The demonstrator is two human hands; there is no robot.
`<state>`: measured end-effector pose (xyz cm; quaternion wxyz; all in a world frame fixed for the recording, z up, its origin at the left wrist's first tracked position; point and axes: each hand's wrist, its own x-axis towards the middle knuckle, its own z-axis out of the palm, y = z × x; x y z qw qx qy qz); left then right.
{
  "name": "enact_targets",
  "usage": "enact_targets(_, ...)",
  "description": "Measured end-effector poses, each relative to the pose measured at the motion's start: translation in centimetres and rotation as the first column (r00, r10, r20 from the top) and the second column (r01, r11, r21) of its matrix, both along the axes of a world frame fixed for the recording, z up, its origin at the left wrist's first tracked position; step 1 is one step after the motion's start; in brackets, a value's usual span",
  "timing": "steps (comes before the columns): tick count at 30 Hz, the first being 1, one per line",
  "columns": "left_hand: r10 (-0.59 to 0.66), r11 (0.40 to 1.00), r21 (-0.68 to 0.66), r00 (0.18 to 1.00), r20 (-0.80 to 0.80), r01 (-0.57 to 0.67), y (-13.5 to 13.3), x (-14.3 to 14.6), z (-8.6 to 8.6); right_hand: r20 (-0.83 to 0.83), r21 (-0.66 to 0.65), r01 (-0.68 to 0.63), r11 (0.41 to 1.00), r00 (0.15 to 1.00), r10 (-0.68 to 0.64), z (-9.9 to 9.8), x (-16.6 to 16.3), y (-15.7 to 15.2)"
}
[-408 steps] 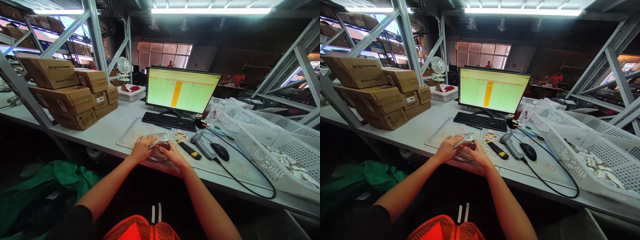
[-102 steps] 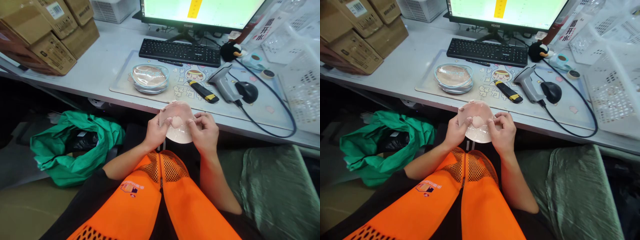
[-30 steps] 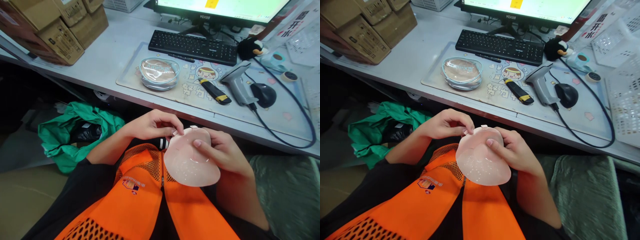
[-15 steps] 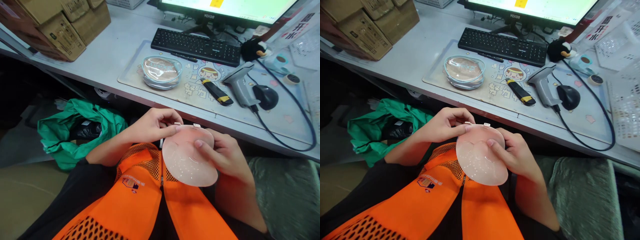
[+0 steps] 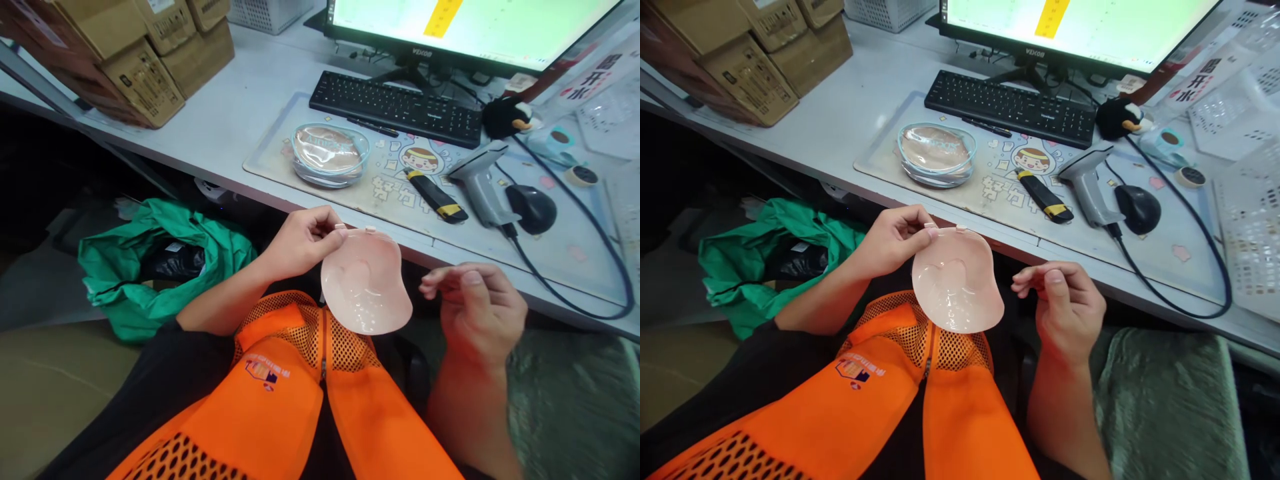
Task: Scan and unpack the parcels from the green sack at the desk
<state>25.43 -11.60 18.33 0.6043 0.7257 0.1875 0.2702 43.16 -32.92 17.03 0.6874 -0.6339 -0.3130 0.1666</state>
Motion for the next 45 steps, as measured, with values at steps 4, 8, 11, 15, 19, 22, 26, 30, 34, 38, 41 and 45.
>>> enact_targets(4,-0.008,0.999,-0.040,1.000,0.028,0.009,0.2,0.3,-0.1,-0.047,-0.038,0.014,0.999,0.999,-0.016,-0.8,0.2,-0.5)
enact_targets(8,-0.018,1.000,-0.025,0.998,0.057,0.019,0.0,0.3,0.3,-0.015,-0.012,-0.052,0.999,0.999,0.052,-0.1,0.2,-0.3)
enact_targets(11,-0.010,1.000,0.020,0.995,0.101,0.008,-0.5,0.4,1.0,0.079,-0.069,-0.201,0.977,0.975,0.206,1.9,-0.3,0.7)
enact_targets(15,0.013,0.996,0.082,0.977,0.214,-0.031,-1.4,0.9,2.7,0.341,-0.307,-0.278,0.910,0.861,0.377,5.4,-1.5,2.9)
enact_targets(19,0.016,0.996,0.078,0.959,0.284,-0.039,-2.0,1.4,4.5,0.517,-0.323,-0.232,0.918,0.769,0.376,7.3,-1.8,4.2)
enact_targets(22,0.009,0.997,0.066,0.950,0.312,-0.032,-2.1,1.6,5.3,0.575,-0.302,-0.228,0.926,0.731,0.368,7.8,-1.5,4.2)
enact_targets(26,-0.009,0.997,0.075,0.937,0.351,-0.019,-2.0,1.8,5.7,0.630,-0.275,-0.203,0.940,0.700,0.336,8.2,-1.4,4.0)
enact_targets(30,-0.001,0.993,0.111,0.929,0.371,-0.043,-2.2,1.9,5.7,0.655,-0.261,-0.182,0.948,0.688,0.312,8.5,-1.4,3.8)
enact_targets(34,0.020,0.979,0.176,0.915,0.403,-0.099,-2.5,1.7,5.8,0.686,-0.228,-0.172,0.958,0.670,0.283,8.3,-1.1,3.6)
enact_targets(38,0.059,0.966,0.205,0.911,0.407,-0.155,-2.5,1.7,5.9,0.657,-0.145,-0.171,0.975,0.720,0.224,7.9,-1.2,3.9)
enact_targets(41,0.109,0.965,0.178,0.911,0.398,-0.193,-1.5,2.0,5.2,0.529,0.078,-0.144,0.986,0.845,0.081,7.2,-1.4,4.6)
enact_targets(45,0.234,0.962,0.052,0.906,0.352,-0.269,1.2,2.6,2.7,0.325,0.270,0.075,0.960,0.932,-0.164,5.0,-0.5,5.3)
